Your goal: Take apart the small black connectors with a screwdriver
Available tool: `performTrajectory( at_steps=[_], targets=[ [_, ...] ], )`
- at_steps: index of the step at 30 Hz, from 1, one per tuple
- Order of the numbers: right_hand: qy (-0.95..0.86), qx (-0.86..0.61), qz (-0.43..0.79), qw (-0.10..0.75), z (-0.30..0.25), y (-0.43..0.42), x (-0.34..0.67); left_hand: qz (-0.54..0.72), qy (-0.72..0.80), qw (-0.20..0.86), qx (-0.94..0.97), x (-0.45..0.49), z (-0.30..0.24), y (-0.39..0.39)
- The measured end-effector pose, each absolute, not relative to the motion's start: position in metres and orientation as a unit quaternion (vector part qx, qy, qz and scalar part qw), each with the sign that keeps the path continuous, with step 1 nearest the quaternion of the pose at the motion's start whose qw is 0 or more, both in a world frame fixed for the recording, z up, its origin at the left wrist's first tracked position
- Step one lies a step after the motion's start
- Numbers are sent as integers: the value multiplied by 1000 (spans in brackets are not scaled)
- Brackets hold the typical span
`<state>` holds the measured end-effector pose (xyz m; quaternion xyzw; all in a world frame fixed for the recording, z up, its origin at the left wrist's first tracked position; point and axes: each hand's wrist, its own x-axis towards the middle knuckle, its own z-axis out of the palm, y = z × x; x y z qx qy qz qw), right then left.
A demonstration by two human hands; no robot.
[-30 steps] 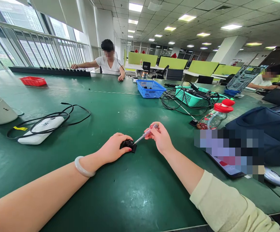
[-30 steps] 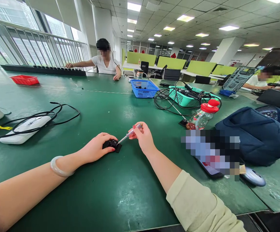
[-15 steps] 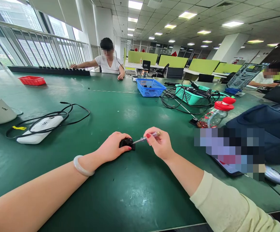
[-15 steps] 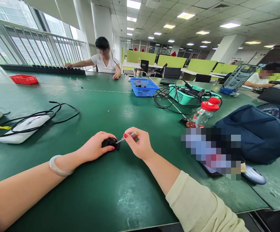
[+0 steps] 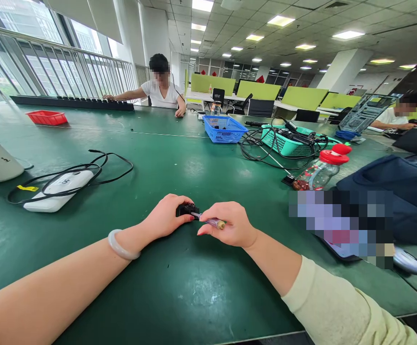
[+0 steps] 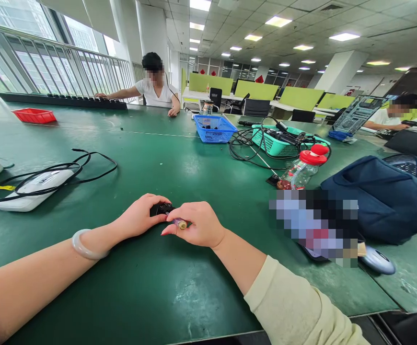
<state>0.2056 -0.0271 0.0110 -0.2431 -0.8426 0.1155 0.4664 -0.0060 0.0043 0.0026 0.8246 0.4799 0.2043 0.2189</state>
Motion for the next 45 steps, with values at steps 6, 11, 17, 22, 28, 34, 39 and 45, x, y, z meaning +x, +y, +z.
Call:
performTrajectory(
  at_steps=[6, 11, 17, 22, 28, 34, 39, 45],
  targets=[
    [-883, -198, 80, 418, 14, -29, 205, 209, 481, 218, 823, -6, 2, 3],
    [-871, -231, 19, 434, 11, -29, 205, 207, 483, 221, 821, -6, 3, 4],
    [-856, -228, -32, 462, 11, -28, 205, 203, 487, 224, 819, -6, 3, 4],
    [-870, -237, -27, 430, 10, -27, 207, 208, 495, 221, 814, -7, 1, 5],
    [-837, -283, -29, 467, 11, -27, 206, 202, 481, 212, 826, -8, -1, 6],
    [-781, -356, -30, 512, 14, -26, 205, 211, 453, 206, 841, -8, 0, 4],
    [-751, -368, -37, 547, 16, -27, 207, 207, 439, 230, 843, -9, -1, 3],
    [-810, -288, 6, 512, 15, -26, 205, 200, 427, 238, 849, -8, 1, 0]
  ],
)
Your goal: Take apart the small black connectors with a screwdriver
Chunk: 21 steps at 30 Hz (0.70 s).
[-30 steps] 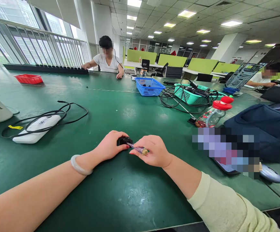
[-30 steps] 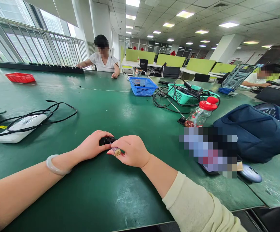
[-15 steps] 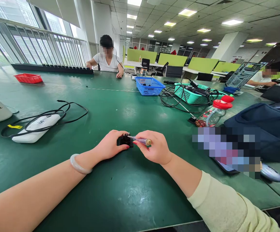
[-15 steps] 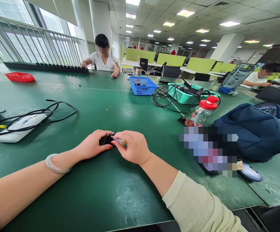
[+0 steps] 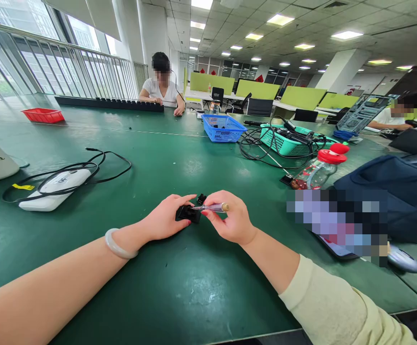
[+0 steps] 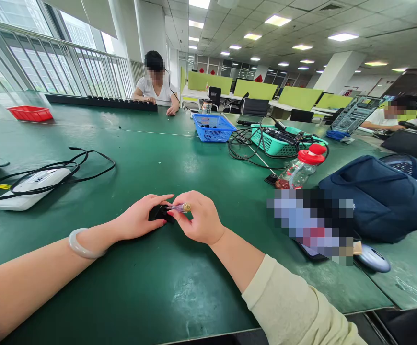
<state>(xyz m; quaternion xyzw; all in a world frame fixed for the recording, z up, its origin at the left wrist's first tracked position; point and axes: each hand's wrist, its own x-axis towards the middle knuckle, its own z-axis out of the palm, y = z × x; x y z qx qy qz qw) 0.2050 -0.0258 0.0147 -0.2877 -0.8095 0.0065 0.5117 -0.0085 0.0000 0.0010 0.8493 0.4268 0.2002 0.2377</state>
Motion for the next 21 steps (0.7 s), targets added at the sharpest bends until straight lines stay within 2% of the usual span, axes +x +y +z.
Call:
performTrajectory(
  at_steps=[14, 17, 21],
  targets=[
    [-807, -316, 151, 476, 4, -18, 203, 191, 418, 246, 854, -10, 0, 2],
    [-795, -285, 155, 512, 2, -18, 204, 182, 421, 244, 855, -9, 1, 2],
    [-743, -273, 112, 601, -1, -16, 207, 178, 423, 236, 856, -8, 1, 2]
  ],
)
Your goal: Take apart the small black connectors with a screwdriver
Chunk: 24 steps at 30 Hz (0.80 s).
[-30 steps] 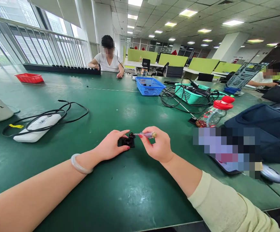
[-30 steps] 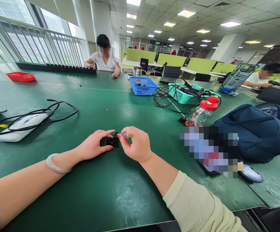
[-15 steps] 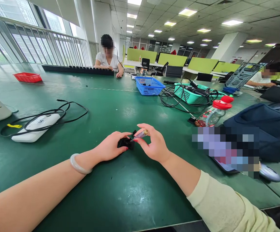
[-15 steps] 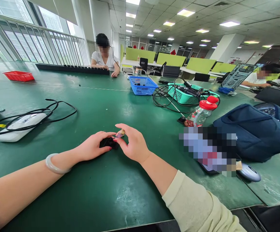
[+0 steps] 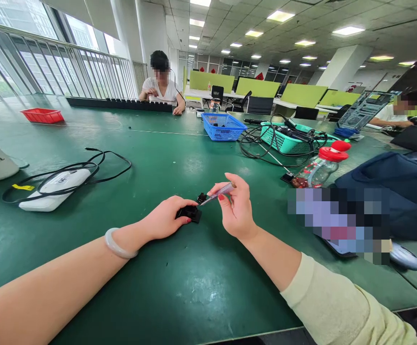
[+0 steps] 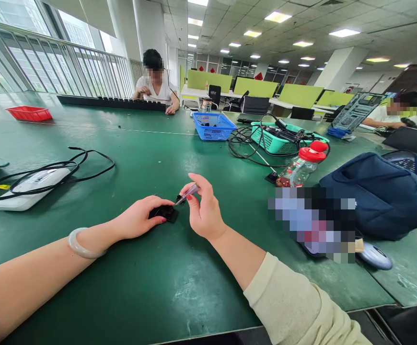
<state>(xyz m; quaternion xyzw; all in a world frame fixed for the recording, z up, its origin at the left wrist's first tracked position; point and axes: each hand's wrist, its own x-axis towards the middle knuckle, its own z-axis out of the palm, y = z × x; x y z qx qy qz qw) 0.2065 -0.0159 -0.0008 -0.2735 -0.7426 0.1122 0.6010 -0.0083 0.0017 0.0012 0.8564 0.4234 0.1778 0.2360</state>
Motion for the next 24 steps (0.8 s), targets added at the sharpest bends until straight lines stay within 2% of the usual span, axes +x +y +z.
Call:
performTrajectory(
  at_steps=[3, 15, 19, 24],
  targets=[
    [-724, -292, 93, 618, -1, -15, 207, 180, 424, 238, 855, -9, 0, 2],
    [-729, -398, 163, 533, 2, -12, 205, 165, 431, 246, 852, -9, -1, 2],
    [-734, -367, 188, 540, 2, -14, 205, 166, 430, 244, 853, -9, 0, 2],
    [-711, -356, 134, 591, 1, -18, 207, 169, 422, 235, 859, -8, 2, 2]
  ],
)
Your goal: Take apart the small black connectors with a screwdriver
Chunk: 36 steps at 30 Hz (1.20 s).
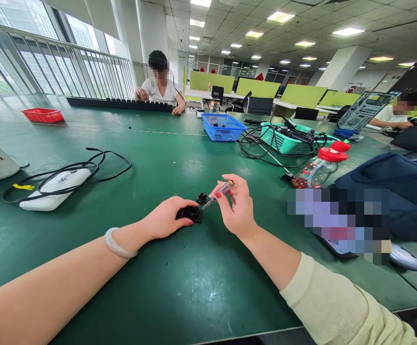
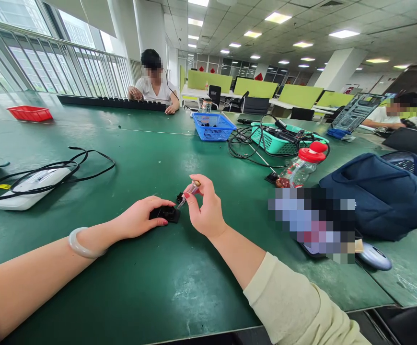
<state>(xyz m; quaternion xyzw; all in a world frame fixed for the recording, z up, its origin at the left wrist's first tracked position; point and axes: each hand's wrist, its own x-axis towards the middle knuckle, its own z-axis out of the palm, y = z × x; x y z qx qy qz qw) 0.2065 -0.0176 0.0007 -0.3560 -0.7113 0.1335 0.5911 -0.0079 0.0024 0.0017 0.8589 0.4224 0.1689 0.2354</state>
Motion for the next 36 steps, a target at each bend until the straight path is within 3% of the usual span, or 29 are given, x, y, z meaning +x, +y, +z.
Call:
performTrajectory(
  at_steps=[13, 22, 36],
  targets=[
    [-736, -367, 175, 541, 6, -18, 205, 175, 428, 236, 855, -9, -3, 5],
    [-759, -291, 141, 565, 6, -24, 205, 178, 413, 235, 862, -8, 0, 3],
    [-757, -369, 129, 523, 5, -21, 204, 174, 423, 246, 854, -8, 3, 2]
  ],
)
